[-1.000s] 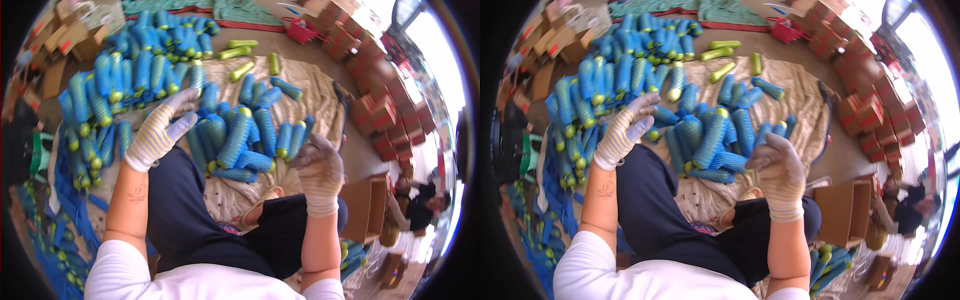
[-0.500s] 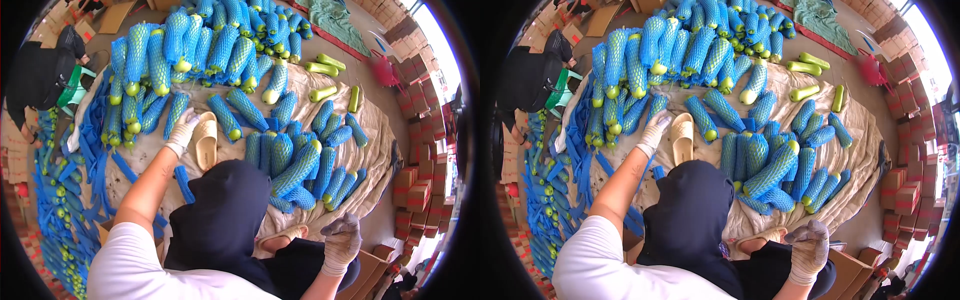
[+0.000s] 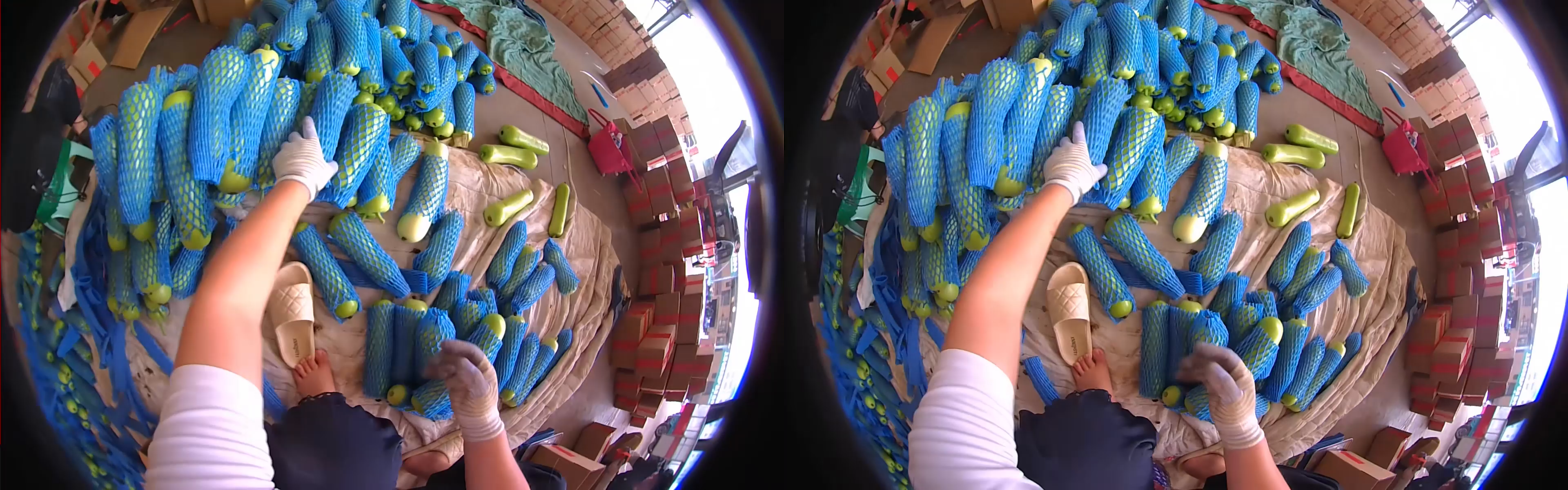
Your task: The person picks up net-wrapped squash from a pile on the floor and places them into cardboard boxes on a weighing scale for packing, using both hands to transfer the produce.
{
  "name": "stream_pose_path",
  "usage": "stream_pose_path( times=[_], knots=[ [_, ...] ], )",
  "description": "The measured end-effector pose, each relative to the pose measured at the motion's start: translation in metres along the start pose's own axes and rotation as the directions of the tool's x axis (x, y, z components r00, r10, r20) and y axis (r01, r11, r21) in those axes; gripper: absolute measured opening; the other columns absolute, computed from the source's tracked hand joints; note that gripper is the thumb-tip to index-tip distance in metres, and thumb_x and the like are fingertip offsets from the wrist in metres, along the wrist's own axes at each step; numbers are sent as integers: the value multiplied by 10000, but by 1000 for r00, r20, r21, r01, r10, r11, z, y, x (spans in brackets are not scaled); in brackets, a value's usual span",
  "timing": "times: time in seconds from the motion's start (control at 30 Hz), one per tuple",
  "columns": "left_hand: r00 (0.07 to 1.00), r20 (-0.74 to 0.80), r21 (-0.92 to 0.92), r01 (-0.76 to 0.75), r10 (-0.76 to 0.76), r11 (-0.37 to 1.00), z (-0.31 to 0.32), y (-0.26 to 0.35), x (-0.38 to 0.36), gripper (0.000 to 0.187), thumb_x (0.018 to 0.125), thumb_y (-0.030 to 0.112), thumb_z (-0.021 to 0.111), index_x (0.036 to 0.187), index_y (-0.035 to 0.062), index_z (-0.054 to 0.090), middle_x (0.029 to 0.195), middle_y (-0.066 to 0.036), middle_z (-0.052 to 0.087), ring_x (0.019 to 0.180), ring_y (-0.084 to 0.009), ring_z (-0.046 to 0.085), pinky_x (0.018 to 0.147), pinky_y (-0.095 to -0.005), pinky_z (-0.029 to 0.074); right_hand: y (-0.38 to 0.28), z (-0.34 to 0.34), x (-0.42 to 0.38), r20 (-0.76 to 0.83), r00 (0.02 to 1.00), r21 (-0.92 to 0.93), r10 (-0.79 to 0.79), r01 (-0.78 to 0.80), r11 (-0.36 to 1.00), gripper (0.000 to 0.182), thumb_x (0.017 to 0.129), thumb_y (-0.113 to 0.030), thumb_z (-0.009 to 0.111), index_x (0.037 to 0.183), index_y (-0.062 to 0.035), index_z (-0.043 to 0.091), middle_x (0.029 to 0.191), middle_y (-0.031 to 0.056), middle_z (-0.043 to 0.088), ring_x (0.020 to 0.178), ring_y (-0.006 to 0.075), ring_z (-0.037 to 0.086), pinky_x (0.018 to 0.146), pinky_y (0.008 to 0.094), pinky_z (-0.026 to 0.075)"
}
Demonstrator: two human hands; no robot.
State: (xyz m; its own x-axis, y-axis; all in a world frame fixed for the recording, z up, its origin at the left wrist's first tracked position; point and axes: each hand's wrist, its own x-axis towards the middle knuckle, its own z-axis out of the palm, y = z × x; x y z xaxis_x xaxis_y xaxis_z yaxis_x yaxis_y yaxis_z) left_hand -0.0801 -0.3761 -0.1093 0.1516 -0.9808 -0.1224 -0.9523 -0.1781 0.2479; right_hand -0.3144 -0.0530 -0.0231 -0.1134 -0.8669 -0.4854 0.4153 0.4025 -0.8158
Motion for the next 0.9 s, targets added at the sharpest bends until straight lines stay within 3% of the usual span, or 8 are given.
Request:
stream_pose_path(
  times=[0.1, 0.2, 0.3, 0.4, 0.5, 0.73, 0.83, 0.9],
  knots=[
    [937, 94, -921, -47, 337, 387, -2, -29, 12, 806, 751, 317, 751, 1363, -6, 339, 1201, -152, 569, 1034, -260, 583, 935, -349, 442, -11, 28, 64, 126, 992, -38, -3, 8, 999, 416, 887, -262, 580, 1184, 28, 540, 1020, 154, 639, 933, 243, 628, 877, 366, 480],
    [782, -126, -943, -285, 610, 170, -27, -8, -59, 808, 812, 396, 709, 1396, -3, 319, 1253, -117, 496, 1134, -187, 476, 996, -322, 385, -12, 62, 120, 133, 986, 72, -103, 94, 993, 546, 846, -329, 640, 1245, 13, 494, 1102, 165, 610, 1017, 269, 599, 933, 408, 451],
    [599, 263, -963, 117, 756, 242, -40, 5, -61, 821, 815, 429, 701, 1415, 21, 318, 1291, -138, 501, 1202, -228, 472, 1011, -357, 376, -21, 49, 147, 156, 982, 247, -104, 63, 967, 783, 750, -434, 740, 1318, -3, 418, 1199, 166, 561, 1137, 295, 532, 1016, 462, 390],
    [913, -151, -506, -400, 378, 764, 8, 27, -11, 755, 807, 399, 694, 1375, 23, 368, 1304, -194, 480, 1204, -337, 473, 1027, -406, 371, -25, 17, 120, 73, 993, 435, -88, 48, 899, 798, 719, -475, 742, 1287, -5, 436, 1093, 138, 584, 1014, 292, 577, 951, 460, 443],
    [996, 13, -116, -84, 87, 990, 46, 49, 18, 1030, 675, 479, 775, 1437, 59, 224, 1304, -200, 439, 1188, -361, 455, 991, -463, 404, -34, -47, 66, -7, 997, 608, -80, 68, 791, 883, 684, -535, 741, 1294, 10, 409, 1004, 142, 593, 974, 287, 579, 877, 453, 477],
    [975, 41, -100, -215, 220, 972, 52, 77, 3, 981, 696, 305, 773, 1446, 103, 173, 1234, -240, 491, 1064, -391, 576, 908, -451, 478, -116, -149, -116, -232, 913, 347, -334, 399, 849, 848, 768, -514, 678, 1338, 27, 359, 1046, 178, 558, 859, 305, 603, 734, 420, 528],
    [929, -230, -625, -368, 289, 688, 108, 28, 30, 676, 732, 269, 731, 1258, -40, 441, 1070, -216, 609, 1003, -326, 615, 880, -432, 471, -140, -170, -219, -521, 712, -70, -470, 513, 855, 734, 825, -506, 601, 1315, 0, 394, 1041, 170, 568, 889, 287, 615, 725, 383, 550],
    [781, 446, -892, 346, 437, 291, 68, -16, 0, 471, 835, 386, 626, 1112, 11, 562, 934, -103, 608, 805, -227, 612, 755, -342, 511, -144, -186, -289, -741, 550, -123, -386, 454, 882, 567, 849, -425, 594, 1240, -33, 478, 1024, 147, 609, 855, 250, 631, 725, 370, 549]
  ],
)
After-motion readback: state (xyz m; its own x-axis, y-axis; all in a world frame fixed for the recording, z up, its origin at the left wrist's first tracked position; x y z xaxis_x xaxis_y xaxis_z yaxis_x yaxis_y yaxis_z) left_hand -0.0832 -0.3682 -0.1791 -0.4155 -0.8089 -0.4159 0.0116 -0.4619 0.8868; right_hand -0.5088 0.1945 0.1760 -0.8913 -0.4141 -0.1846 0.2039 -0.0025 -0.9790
